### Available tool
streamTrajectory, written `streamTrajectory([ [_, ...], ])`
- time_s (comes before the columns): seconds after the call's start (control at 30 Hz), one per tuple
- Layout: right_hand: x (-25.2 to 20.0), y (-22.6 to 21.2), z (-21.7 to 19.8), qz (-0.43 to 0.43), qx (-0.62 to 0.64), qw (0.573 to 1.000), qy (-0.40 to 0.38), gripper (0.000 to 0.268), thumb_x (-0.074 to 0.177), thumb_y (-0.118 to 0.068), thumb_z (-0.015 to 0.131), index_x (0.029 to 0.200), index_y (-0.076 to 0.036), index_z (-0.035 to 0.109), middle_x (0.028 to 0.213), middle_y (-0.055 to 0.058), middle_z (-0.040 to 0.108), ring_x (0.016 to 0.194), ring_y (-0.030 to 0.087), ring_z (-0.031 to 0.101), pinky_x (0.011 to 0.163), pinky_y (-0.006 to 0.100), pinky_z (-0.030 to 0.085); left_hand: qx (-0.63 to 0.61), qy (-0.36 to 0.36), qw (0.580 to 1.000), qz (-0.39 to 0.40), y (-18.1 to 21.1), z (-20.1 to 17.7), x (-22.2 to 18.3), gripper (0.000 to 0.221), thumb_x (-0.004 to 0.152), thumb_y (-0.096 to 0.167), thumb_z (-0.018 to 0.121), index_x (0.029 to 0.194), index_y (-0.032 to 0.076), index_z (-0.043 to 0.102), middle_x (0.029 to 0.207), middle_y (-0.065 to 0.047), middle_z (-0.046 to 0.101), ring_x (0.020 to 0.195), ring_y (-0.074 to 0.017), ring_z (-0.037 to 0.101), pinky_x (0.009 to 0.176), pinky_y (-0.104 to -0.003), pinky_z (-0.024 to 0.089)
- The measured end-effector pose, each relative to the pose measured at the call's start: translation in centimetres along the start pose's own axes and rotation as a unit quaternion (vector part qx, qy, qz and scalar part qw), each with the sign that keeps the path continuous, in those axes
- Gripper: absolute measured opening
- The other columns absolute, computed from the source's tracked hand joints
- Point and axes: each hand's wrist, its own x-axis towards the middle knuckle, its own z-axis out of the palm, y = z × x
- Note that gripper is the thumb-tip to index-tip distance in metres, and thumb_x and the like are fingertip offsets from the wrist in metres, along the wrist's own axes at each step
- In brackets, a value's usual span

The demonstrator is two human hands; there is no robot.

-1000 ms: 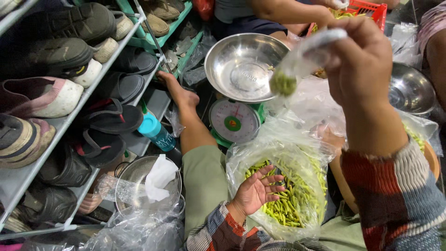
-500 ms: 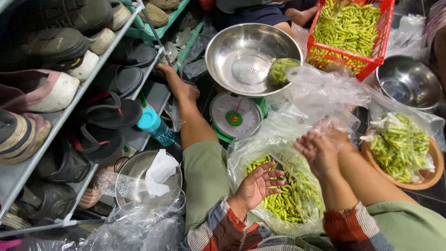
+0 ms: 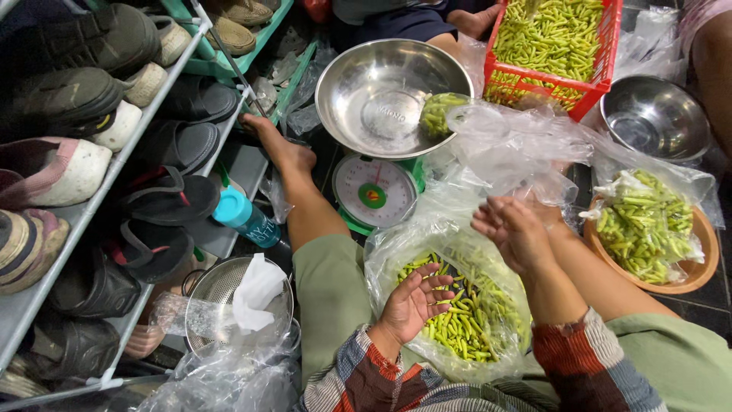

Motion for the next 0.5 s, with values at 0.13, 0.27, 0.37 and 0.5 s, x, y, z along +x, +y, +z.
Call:
streamTrajectory([
  [0.13, 2.4, -3.9, 6.2, -0.066, -0.003, 0.998, -0.021, 0.036, 0.098, -0.014, 0.06, 0.13, 0.001, 0.052, 0.117, 0.025, 0.064, 0.107, 0.039, 0.068, 0.095, 0.051, 0.059, 0.004, 0.008, 1.0, -0.006, 0.0, -0.2, 0.0, 0.053, 0.092, 0.04, 0.065, 0.138, 0.013, 0.06, 0.126, -0.017, 0.07, 0.104, -0.031, 0.072, 0.084, -0.04, 0.061],
  [0.27, 4.6, -7.1, 10.9, -0.087, -0.038, 0.995, 0.03, 0.015, 0.092, -0.016, 0.07, 0.101, -0.012, 0.06, 0.096, 0.008, 0.07, 0.084, 0.021, 0.072, 0.073, 0.037, 0.062, 0.0, 0.018, 1.0, -0.004, 0.3, 0.0, -0.1, 0.051, 0.091, 0.037, 0.066, 0.137, 0.014, 0.061, 0.127, -0.017, 0.07, 0.103, -0.0314, 0.07, 0.082, -0.04, 0.058],
  [0.37, 5.1, -8.1, 12.0, -0.133, -0.034, 0.99, 0.032, 0.011, 0.084, -0.014, 0.067, 0.092, -0.017, 0.06, 0.084, 0.005, 0.066, 0.074, 0.018, 0.066, 0.067, 0.033, 0.057, -0.005, 0.024, 1.0, 0.008, 0.2, -0.9, 0.0, 0.053, 0.091, 0.036, 0.064, 0.138, 0.012, 0.059, 0.125, -0.018, 0.069, 0.101, -0.0324, 0.069, 0.081, -0.041, 0.058],
  [0.5, -0.2, -8.6, 12.3, -0.257, 0.019, 0.952, -0.164, 0.023, 0.083, -0.013, 0.068, 0.103, -0.002, 0.063, 0.098, 0.008, 0.062, 0.089, 0.02, 0.057, 0.083, 0.034, 0.046, 0.071, 0.05, 0.98, 0.18, 0.4, -1.4, 0.5, 0.042, 0.089, 0.016, 0.068, 0.129, 0.004, 0.061, 0.117, -0.021, 0.073, 0.091, -0.0286, 0.07, 0.074, -0.04, 0.058],
])
